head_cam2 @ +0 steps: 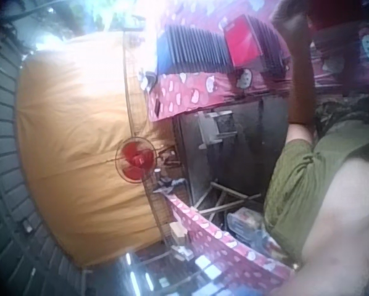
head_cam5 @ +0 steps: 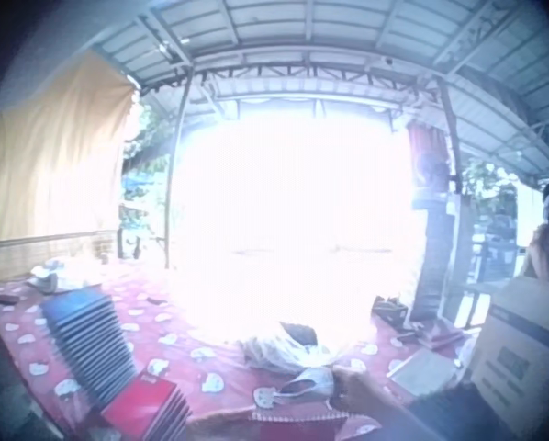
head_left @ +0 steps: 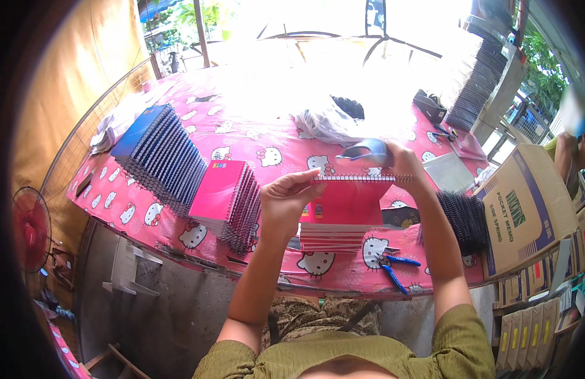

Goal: The person is assembling notebooks by threading spiral coils through the punched edges, using pliers to cut the excess wire and secure the ends, and stacking the finished items.

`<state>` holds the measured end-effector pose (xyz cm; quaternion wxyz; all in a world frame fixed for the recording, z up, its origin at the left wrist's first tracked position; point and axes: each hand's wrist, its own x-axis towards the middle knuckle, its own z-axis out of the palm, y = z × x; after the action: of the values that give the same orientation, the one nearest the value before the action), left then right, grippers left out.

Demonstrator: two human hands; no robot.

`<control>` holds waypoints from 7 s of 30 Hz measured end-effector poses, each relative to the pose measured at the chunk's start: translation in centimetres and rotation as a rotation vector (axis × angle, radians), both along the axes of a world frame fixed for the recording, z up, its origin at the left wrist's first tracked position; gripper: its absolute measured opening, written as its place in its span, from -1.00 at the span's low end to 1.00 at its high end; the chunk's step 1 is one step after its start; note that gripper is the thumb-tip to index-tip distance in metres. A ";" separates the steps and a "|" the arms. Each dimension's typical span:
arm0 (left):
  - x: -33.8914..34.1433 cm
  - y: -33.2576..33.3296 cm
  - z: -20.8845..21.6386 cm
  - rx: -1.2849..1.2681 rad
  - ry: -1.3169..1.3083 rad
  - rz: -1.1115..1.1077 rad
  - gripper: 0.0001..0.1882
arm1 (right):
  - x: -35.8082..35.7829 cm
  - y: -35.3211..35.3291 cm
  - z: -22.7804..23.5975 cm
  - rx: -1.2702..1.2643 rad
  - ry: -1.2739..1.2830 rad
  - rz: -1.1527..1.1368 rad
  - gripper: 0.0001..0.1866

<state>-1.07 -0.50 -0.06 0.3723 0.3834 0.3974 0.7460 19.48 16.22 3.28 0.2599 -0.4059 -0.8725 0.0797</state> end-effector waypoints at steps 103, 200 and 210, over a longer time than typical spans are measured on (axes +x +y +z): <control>2.7 -1.8 1.9 0.069 0.630 0.151 -0.32 | -0.3 -9.3 -1.4 -0.255 0.662 0.207 -0.81; 3.7 0.9 2.7 0.119 1.078 0.399 -0.67 | 9.0 4.5 -9.6 -0.176 -0.339 -0.025 -0.46; 4.1 1.5 3.0 0.047 0.982 0.303 -0.68 | 6.1 0.0 0.0 -0.470 0.455 0.490 -0.51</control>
<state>3.07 1.01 2.96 0.0210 0.6348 0.5595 0.5324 25.62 16.19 3.30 0.3196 -0.2062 -0.8218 0.4243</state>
